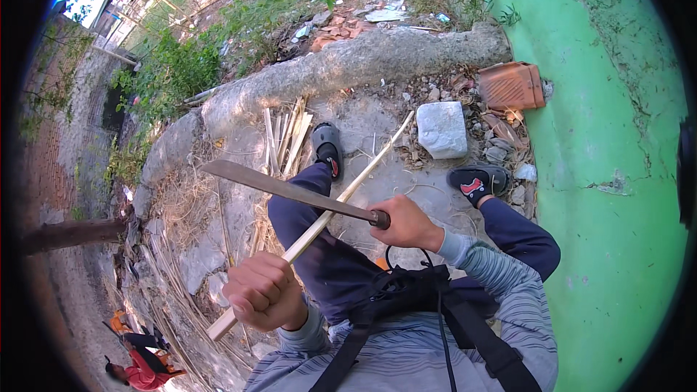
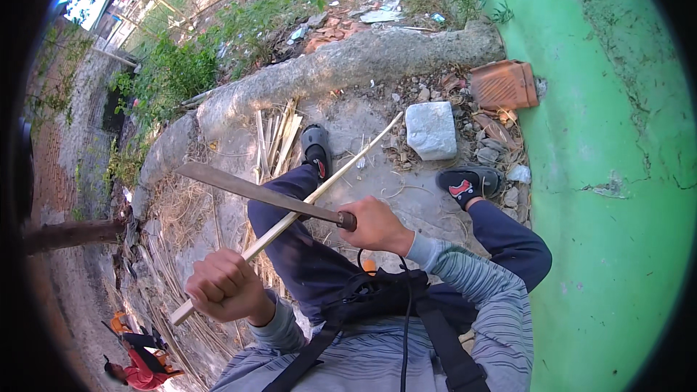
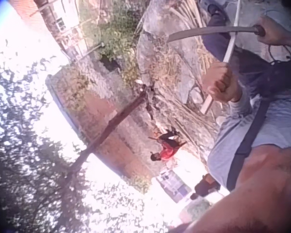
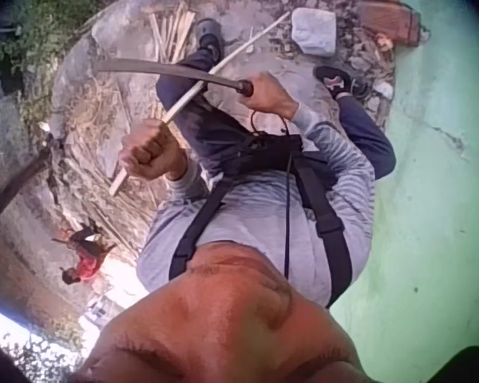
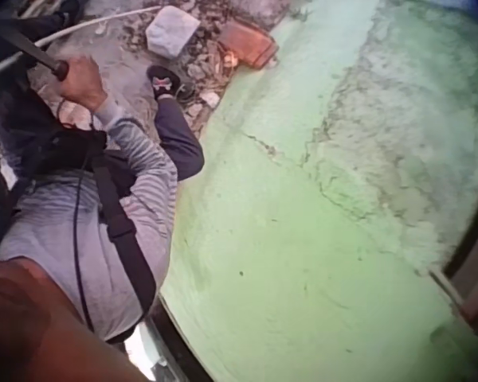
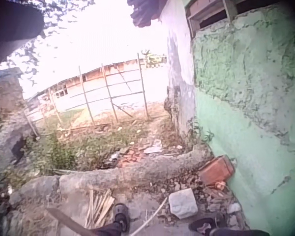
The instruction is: The person shaves a bamboo strip by scraping along its length with a knife.
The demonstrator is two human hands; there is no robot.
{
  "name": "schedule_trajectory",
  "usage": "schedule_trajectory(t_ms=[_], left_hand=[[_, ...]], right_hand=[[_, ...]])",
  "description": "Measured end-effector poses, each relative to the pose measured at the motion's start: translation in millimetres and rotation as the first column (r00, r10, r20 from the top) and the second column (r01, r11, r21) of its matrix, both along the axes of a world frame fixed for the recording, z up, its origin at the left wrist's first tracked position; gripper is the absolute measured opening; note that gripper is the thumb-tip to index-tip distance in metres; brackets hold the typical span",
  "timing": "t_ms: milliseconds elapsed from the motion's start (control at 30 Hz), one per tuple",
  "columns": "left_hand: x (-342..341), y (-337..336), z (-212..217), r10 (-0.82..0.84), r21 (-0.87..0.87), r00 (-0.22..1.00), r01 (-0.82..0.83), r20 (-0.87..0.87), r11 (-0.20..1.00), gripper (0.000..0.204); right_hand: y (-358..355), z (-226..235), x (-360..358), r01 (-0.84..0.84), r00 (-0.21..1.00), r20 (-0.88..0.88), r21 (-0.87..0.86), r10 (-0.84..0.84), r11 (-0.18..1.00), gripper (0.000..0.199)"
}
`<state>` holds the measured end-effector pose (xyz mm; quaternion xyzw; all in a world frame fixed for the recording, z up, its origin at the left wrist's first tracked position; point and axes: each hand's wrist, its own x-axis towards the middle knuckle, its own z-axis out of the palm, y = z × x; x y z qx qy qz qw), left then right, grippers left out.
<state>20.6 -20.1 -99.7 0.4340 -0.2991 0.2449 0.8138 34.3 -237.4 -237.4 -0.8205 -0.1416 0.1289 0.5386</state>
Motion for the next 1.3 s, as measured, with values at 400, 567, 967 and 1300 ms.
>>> schedule_trajectory(t_ms=[400, 567, 967, 1300], left_hand=[[-2, -3, 4, -0.227, 0.139, 0.971, 0.216, 0.071, 0.966, 0.060], [0, 0, 6, -0.221, 0.130, 0.973, 0.212, 0.065, 0.969, 0.059], [-2, 14, -2, -0.104, 0.043, 0.994, 0.104, 0.015, 0.994, 0.059], [-1, 18, -6, -0.111, 0.057, 0.993, 0.109, 0.026, 0.992, 0.055]], right_hand=[[-15, 7, -14, -0.038, 0.998, 0.047, -0.001, 0.038, 0.999, 0.020], [-36, -66, 4, 0.111, 0.994, -0.008, -0.066, -0.112, 0.992, 0.017], [-5, -25, 4, 0.030, 0.999, 0.038, -0.045, -0.028, 0.999, 0.023], [-45, -141, 39, 0.258, 0.954, -0.098, -0.209, -0.283, 0.943, 0.023]])
